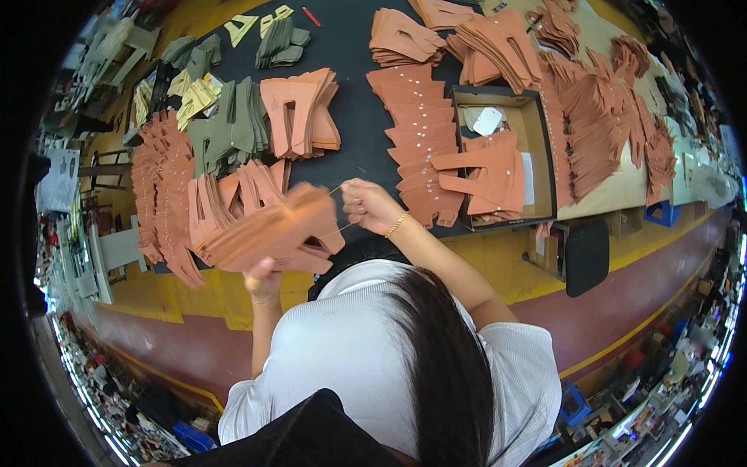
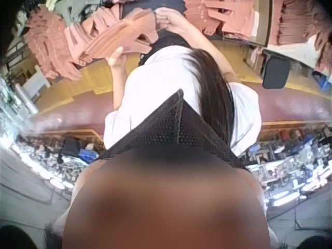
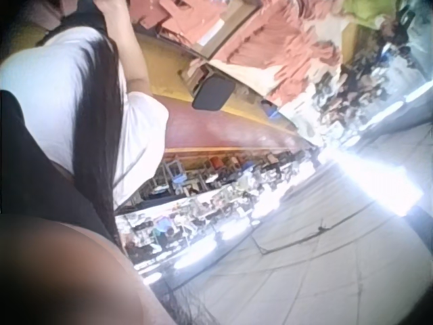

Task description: The person sorts and stacks pre-cut leather pieces on a worktable. They pick up individual pieces, align them, and place them into neat piles. The person also moves a stack of aligned pieces into a cardboard box.

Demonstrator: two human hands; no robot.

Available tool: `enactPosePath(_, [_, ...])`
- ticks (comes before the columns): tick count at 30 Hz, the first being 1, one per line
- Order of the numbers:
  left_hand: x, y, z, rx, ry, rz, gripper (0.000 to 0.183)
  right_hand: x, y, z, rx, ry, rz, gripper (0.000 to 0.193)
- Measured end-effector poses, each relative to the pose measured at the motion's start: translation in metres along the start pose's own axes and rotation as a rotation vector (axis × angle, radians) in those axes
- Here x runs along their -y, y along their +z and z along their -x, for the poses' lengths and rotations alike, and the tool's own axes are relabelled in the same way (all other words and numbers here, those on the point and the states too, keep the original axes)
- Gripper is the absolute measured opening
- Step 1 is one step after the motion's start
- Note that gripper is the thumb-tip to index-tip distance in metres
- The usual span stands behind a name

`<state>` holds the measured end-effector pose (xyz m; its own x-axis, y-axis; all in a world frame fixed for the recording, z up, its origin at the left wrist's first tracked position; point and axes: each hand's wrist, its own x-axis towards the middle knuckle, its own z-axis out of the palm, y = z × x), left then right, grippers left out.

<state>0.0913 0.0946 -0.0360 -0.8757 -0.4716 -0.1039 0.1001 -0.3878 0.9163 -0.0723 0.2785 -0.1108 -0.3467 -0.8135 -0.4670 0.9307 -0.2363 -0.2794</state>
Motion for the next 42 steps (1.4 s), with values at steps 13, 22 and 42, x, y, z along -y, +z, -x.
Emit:
enactPosePath(13, [-0.013, 0.015, -0.065, -0.540, 0.104, 0.176, 0.058, 0.029, 0.059, 0.086, 0.387, -0.570, 0.945, 0.027])
enactPosePath(22, [-0.013, 0.026, -0.040, -0.025, 0.222, 0.210, 0.080, 0.064, 0.029, 0.022, -0.086, -0.270, -0.285, 0.018])
enactPosePath(42, [0.103, -0.007, -0.072, -0.251, -0.156, -0.022, 0.050, 0.219, -0.159, 0.069, -1.180, -0.945, 2.053, 0.020])
